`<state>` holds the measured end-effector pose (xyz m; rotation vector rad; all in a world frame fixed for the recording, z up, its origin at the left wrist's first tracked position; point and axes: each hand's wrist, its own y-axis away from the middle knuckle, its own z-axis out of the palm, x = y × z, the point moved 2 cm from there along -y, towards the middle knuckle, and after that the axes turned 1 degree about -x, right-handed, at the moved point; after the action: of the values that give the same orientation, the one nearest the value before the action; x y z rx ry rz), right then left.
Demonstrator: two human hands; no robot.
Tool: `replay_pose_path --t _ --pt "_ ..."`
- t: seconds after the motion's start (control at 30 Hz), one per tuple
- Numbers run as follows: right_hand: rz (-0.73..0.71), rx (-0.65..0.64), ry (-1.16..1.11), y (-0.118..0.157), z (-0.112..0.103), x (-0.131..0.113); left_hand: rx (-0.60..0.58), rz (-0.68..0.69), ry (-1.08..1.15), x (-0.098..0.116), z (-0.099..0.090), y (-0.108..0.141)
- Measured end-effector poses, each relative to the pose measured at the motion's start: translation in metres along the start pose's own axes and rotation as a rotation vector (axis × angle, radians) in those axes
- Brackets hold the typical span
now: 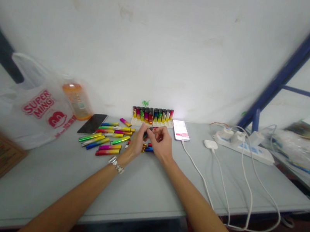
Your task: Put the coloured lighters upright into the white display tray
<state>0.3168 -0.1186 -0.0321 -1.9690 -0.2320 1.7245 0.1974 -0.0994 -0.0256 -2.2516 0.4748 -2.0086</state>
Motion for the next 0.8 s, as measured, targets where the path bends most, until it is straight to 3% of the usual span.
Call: replay_pose_path --t 0.1,0.27,0.4,0.5,0.67,0.8 --pt "-0.02 0.044 0.031 -0.002 -0.002 0.0 -0.008 0.13 -0.177 -0.001 0.003 0.003" --pt "0.025 0.0 -0.007 -0.005 -0.004 0.003 -0.059 0.214 -0.346 -0.005 0.006 0.004" --pt "0.174 -0.031 -0.117 -0.013 -0.012 0.009 -0.011 0.25 -0.48 -0.008 -0.007 -0.002" --pt "0.091 0.026 -0.08 -0.029 -0.024 0.011 0.046 0.302 -0.601 -0.005 -0.022 -0.005" --pt "-0.11 -0.045 0.198 -0.074 -0.03 0.019 -0.251 0.31 -0.712 0.0 -0.027 -0.002" --pt "-0.22 -0.169 0.38 -0.107 -0.017 0.031 -0.363 0.317 -0.786 0.0 -0.025 0.004"
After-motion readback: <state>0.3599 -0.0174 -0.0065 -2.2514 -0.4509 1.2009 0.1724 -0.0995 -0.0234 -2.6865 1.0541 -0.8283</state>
